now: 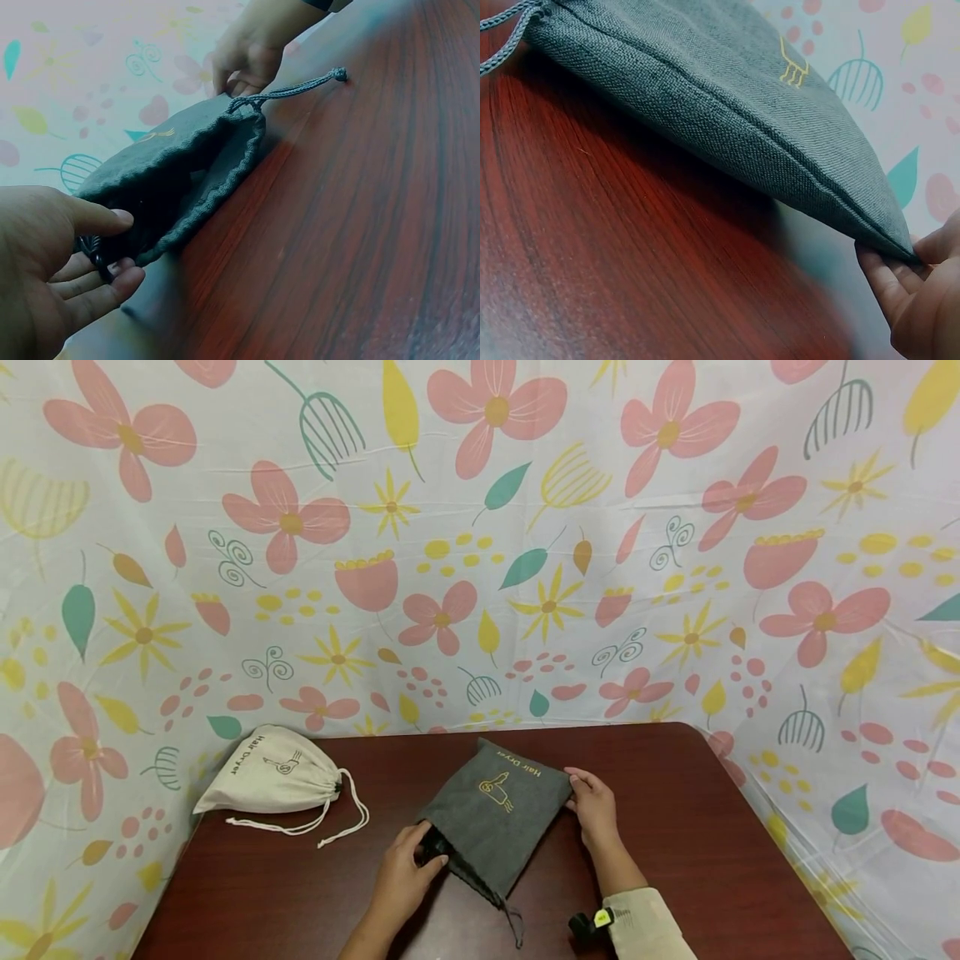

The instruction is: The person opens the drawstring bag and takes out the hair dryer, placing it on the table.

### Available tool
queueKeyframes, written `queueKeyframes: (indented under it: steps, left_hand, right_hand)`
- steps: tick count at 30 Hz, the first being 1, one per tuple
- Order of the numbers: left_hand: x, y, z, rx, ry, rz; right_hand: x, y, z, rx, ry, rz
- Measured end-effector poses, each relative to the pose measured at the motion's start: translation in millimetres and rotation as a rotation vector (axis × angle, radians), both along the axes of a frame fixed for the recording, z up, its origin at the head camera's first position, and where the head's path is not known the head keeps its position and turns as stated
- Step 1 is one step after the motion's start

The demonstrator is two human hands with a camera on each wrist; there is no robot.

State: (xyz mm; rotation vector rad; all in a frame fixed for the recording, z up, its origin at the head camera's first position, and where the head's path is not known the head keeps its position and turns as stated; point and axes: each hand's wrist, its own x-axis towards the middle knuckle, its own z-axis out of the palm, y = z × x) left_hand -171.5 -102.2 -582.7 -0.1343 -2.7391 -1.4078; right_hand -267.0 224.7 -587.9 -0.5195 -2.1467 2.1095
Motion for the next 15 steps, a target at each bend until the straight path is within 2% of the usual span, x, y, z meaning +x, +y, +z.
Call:
queueKeyframes:
  steps: [5, 15]
  left_hand:
    - [0.1, -4.4, 1.4, 0.017, -0.033, -0.02]
    - [0.2, -4.9, 0.6, 0.016, 0.046, 0.011]
  right_hand:
    - [-0.7, 3.0, -1.2, 0.007, -0.012, -0.004]
    - [-0.8, 8.1, 0.4, 0.012, -0.035, 0.002]
